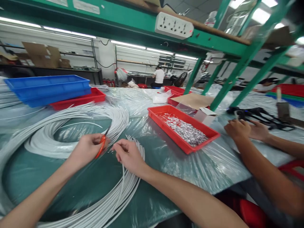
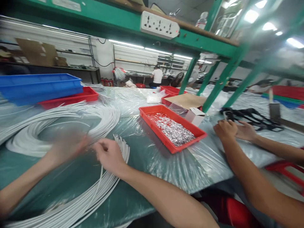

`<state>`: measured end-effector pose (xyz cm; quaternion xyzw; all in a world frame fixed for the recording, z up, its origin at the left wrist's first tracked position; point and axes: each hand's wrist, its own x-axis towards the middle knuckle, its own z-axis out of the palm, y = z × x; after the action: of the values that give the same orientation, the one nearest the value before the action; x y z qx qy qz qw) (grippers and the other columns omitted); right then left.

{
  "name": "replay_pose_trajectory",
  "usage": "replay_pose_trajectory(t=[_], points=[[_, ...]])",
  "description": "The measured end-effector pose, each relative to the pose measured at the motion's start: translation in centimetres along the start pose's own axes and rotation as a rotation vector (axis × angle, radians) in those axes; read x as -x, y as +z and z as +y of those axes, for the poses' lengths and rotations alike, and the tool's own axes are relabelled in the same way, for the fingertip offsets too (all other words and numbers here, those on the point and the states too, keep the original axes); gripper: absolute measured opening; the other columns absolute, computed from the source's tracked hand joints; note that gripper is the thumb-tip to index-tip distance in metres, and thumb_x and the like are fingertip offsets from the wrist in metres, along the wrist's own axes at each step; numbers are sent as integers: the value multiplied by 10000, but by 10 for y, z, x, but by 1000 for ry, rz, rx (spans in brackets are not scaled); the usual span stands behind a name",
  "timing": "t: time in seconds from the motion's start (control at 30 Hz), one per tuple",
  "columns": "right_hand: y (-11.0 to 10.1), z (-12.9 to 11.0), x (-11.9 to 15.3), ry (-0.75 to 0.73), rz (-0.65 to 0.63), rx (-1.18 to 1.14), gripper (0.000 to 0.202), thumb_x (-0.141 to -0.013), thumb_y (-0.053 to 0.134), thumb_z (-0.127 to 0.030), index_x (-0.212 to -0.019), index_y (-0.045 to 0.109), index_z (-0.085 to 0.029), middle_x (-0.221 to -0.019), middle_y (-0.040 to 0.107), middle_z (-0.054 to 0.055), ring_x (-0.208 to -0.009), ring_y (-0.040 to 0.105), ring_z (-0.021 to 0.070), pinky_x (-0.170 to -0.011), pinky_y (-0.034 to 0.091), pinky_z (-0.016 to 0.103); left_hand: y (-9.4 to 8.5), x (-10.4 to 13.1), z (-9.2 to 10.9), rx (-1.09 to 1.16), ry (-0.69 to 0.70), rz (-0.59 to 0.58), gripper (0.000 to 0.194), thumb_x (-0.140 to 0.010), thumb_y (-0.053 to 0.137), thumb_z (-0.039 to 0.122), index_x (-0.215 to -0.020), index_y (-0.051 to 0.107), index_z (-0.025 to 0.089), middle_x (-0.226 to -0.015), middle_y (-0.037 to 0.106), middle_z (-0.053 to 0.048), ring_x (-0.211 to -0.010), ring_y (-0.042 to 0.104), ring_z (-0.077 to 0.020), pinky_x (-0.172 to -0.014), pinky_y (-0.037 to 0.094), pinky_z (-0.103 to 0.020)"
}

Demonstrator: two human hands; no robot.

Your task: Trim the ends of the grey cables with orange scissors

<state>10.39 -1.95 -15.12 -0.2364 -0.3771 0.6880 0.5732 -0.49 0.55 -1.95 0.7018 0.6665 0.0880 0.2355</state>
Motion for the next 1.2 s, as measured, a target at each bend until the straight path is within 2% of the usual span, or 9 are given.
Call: replay_pose_trajectory(t=[0.2, 0.37, 0.53, 0.7, 0.83, 1.07, 1.2], points=[[-1, -4, 0, 37, -34, 57, 223, -915, 477, -317, -776, 573, -170, -491, 464, -57, -456, 430, 90, -472, 341, 204, -2, -1, 0, 20, -118, -31, 209, -743, 591, 293, -600, 538, 152, -521, 506, 35, -483, 400, -77, -448, 282, -175], [-2, 1, -1, 20, -75, 98, 256, -937, 454, -343, -796, 580, -170, -532, 486, -45, -474, 442, 94, -483, 348, 214, -1, 0, -8, 75, -54, -42, 171, -766, 578, 243, -629, 548, 146, -572, 543, 31, -509, 406, -70, -472, 301, -179], [-3, -1, 1, -12, -137, 60, 247, -934, 478, -351, -831, 594, -158, -588, 459, -46, -495, 444, 87, -501, 358, 217, -7, 4, 0, 127, 7, -88, 208, -775, 597, 220, -602, 505, 149, -565, 489, 40, -537, 410, -70, -492, 307, -181], [-1, -7, 4, -55, -177, -5, 261, -925, 495, -381, -866, 606, -152, -590, 460, -45, -494, 444, 88, -506, 358, 224, -13, 5, 8, 198, 3, -181, 153, -763, 677, 276, -733, 639, 131, -639, 611, -6, -575, 535, -103, -553, 430, -202], [0, -8, 3, -74, -185, -51, 288, -917, 496, -419, -832, 596, -161, -559, 460, -48, -472, 423, 89, -502, 348, 234, -12, 6, 10, 204, 30, -234, 190, -759, 704, 302, -748, 656, 118, -654, 615, -21, -575, 531, -102, -543, 444, -204], [0, -6, 1, -17, -210, -160, 317, -898, 528, -457, -786, 575, -164, -519, 453, -55, -468, 421, 91, -492, 350, 228, -12, 10, 16, 196, 50, -237, 214, -767, 701, 294, -675, 612, 122, -661, 613, -26, -582, 519, -97, -536, 416, -198], [0, -4, 1, -30, -168, -93, 317, -921, 526, -445, -815, 595, -155, -535, 484, -46, -464, 430, 86, -489, 355, 222, -11, 10, 15, 161, 41, -193, 213, -784, 677, 305, -691, 590, 134, -606, 561, 3, -561, 483, -95, -528, 381, -202]])
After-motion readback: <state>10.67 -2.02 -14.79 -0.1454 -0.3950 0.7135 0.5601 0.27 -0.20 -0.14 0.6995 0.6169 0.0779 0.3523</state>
